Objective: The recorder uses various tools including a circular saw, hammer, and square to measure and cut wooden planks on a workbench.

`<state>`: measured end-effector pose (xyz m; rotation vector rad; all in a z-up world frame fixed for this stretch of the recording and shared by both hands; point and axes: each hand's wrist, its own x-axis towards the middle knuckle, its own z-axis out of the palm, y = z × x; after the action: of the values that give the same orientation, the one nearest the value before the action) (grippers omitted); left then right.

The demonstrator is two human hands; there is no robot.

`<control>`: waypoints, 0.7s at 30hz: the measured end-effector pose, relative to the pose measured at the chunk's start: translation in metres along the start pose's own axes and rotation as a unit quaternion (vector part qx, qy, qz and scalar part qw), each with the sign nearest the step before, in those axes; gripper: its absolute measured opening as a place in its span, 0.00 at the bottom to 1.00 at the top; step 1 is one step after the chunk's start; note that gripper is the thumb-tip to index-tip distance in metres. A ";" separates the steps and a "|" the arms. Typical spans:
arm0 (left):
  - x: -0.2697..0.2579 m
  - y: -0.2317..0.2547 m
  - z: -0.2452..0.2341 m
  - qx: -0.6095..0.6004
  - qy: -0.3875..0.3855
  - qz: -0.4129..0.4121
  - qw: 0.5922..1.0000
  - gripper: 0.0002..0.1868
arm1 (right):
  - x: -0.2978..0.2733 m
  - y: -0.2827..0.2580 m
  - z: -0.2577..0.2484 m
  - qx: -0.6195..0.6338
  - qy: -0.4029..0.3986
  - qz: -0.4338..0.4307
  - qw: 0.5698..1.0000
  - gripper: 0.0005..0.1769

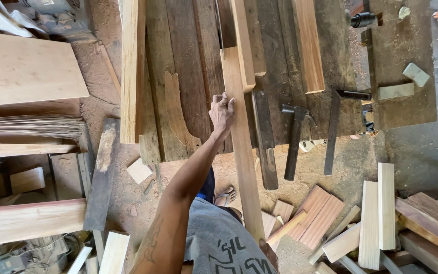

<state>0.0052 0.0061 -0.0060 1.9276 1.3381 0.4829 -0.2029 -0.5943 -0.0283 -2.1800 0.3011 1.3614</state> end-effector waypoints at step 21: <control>0.035 0.015 -0.006 0.016 -0.021 -0.020 0.999 0.22 | 0.063 -0.094 0.005 -0.009 0.014 -0.027 0.999 0.49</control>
<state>0.0242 0.0372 0.0059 1.9220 1.3617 0.4008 -0.1348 -0.5076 -0.0548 -2.2083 0.2390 1.3097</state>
